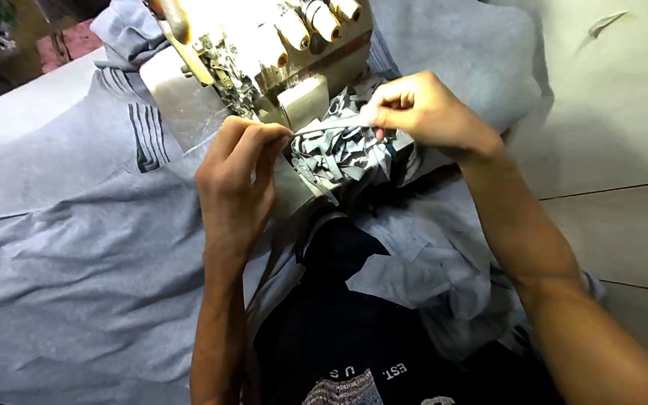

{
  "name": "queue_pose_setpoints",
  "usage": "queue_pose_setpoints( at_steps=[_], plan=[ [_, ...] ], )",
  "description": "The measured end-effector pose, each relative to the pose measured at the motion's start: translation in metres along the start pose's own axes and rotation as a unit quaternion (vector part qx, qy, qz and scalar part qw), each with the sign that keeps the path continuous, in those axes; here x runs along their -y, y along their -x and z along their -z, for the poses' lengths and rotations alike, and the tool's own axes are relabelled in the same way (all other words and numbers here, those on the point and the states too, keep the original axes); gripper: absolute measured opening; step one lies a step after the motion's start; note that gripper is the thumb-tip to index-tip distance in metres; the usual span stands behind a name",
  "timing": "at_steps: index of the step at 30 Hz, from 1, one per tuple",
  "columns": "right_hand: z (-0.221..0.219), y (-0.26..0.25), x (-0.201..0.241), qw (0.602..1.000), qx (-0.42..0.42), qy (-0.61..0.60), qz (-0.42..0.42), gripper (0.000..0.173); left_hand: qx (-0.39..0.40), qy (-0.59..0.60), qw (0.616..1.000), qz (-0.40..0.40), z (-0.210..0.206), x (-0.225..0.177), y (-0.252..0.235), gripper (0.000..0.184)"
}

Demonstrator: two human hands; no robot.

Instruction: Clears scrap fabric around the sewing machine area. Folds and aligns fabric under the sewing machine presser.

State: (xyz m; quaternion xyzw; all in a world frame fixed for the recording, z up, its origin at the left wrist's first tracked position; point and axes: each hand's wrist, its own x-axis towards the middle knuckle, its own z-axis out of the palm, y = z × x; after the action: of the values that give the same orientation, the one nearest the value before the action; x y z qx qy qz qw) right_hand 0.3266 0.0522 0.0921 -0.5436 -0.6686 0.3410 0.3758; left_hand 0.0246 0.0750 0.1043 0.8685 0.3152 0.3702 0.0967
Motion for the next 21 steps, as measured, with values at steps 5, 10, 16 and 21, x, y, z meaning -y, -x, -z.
queue_pose_setpoints(
  at_steps=[5, 10, 16, 21],
  plan=[
    [-0.053, 0.029, 0.035, 0.980, -0.018, 0.196, 0.038, 0.034, 0.087, 0.030, 0.994, -0.063, 0.033, -0.003, -0.002, 0.014],
    [-0.119, 0.027, 0.058, 0.988, -0.016, -0.133, 0.076, 0.030, 0.195, 0.045, 0.975, -0.099, 0.050, 0.011, -0.028, 0.016],
    [-0.167, 0.026, 0.044, 0.961, -0.079, -0.265, 0.027, 0.011, 0.255, 0.049, 0.965, -0.027, 0.056, 0.053, -0.053, 0.020],
    [-0.179, 0.031, 0.035, 0.965, -0.130, -0.226, -0.014, 0.022, 0.270, 0.084, 0.959, -0.012, 0.050, 0.067, -0.058, 0.018]
  ],
)
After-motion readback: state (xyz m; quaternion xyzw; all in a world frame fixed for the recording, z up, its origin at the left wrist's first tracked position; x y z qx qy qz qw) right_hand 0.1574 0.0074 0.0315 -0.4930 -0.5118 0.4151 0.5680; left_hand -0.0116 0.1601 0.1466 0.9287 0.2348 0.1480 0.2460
